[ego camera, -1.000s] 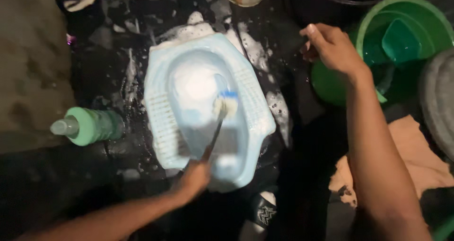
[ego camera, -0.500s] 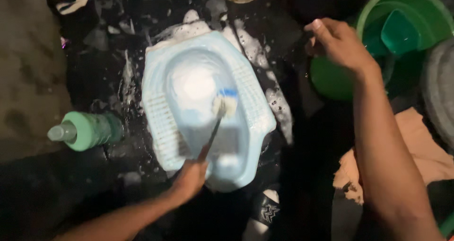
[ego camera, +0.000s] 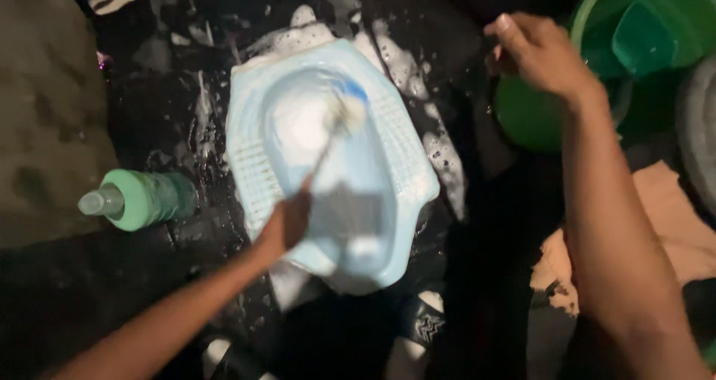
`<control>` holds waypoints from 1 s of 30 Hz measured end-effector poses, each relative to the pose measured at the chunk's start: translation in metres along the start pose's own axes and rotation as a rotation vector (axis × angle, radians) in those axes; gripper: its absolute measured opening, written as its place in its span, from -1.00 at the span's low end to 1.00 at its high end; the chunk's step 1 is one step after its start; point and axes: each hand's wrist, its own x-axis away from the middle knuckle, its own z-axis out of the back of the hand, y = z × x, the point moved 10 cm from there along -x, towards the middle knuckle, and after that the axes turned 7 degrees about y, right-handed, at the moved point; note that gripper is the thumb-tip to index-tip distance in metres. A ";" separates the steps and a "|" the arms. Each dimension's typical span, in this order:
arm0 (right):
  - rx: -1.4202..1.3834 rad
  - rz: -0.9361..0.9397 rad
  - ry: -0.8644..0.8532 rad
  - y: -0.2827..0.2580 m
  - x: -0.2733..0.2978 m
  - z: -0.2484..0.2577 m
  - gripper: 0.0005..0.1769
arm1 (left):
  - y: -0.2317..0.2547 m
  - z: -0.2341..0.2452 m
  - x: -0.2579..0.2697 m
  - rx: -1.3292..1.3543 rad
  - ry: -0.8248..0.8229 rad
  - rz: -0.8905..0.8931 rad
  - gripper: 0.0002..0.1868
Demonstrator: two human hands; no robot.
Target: The person scrubs the inside of a light blue squat toilet with a long-handled brush. They repeatedly apply liquid soap from a green bottle and add water from a green bucket using a small scoop to create suds and rinse the surface.
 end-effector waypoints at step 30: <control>-0.089 0.005 -0.019 -0.005 0.003 0.003 -0.43 | 0.020 -0.059 -0.009 -0.589 -0.735 -0.255 -0.24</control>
